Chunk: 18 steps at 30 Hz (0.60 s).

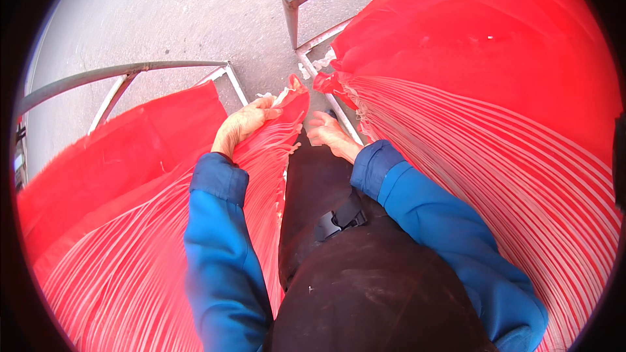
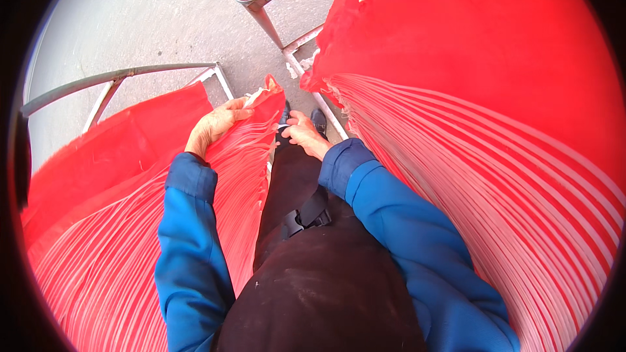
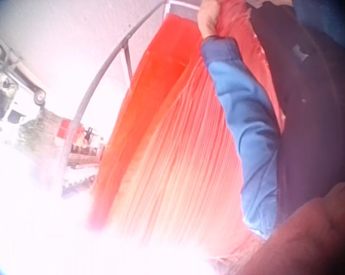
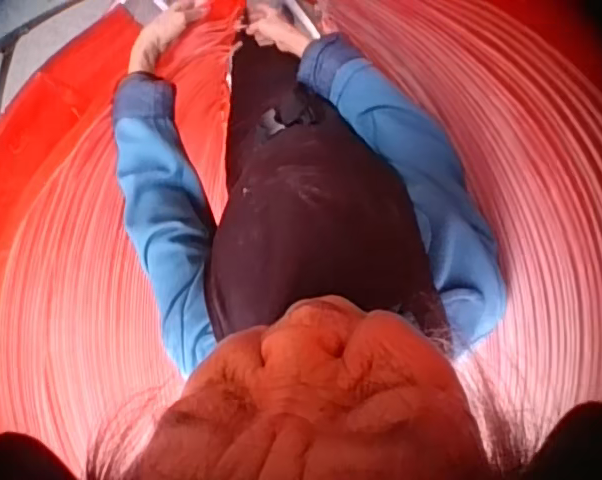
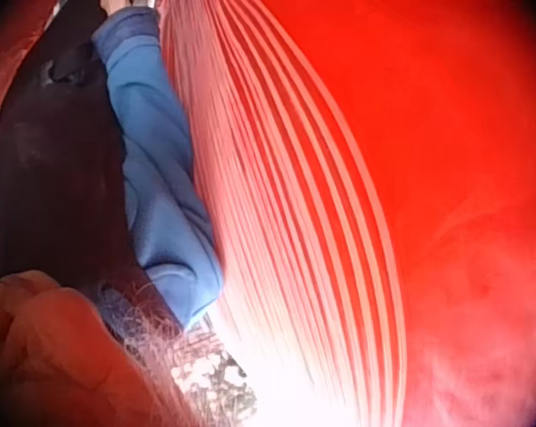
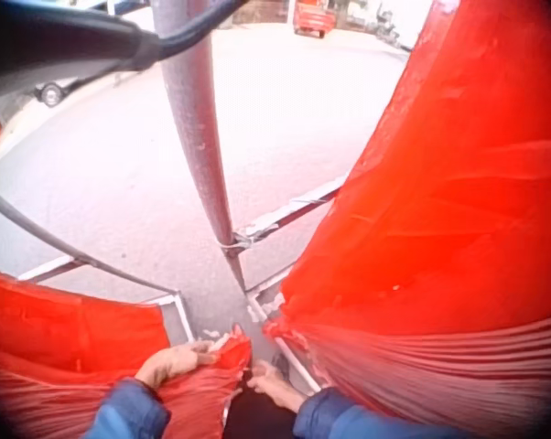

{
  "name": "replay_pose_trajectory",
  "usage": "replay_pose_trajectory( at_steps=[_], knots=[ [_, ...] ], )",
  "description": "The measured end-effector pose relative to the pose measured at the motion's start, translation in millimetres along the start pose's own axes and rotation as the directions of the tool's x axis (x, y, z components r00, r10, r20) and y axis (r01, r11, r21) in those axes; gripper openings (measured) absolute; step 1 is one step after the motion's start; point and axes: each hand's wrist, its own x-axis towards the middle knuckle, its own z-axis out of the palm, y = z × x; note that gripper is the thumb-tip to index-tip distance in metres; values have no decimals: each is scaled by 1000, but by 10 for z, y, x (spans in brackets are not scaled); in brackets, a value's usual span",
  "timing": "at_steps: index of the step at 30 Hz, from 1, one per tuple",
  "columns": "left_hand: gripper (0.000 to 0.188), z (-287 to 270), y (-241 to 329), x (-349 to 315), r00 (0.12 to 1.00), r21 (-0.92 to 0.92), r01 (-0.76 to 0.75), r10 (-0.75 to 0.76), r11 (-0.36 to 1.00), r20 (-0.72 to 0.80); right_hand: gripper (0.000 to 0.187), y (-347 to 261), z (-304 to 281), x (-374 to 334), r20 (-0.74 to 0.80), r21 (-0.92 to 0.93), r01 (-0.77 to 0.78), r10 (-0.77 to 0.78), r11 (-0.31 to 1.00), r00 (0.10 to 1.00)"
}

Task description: The person attaches bamboo poles to a metal frame and secures red fabric using white ties. They then remove a bamboo pole from the frame and carry it into a nearby room, placing it on a stool.

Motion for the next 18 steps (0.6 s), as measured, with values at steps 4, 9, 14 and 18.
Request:
replay_pose_trajectory(
  at_steps=[4,9,14,18],
  knots=[
    [46,172,181,-191,974,-139,-49,78,989,211,63,-46,-84,-47,338,191,105,-165,976,927],
    [34,245,335,-275,958,-179,-106,148,978,245,39,-136,-59,-153,457,309,78,-220,948,862],
    [26,229,270,-242,982,-194,-105,133,975,134,23,-89,-172,-276,348,265,68,-161,962,924],
    [20,203,259,-167,989,-154,-47,68,987,129,19,-29,-172,-313,318,385,88,-221,919,922]
  ],
)
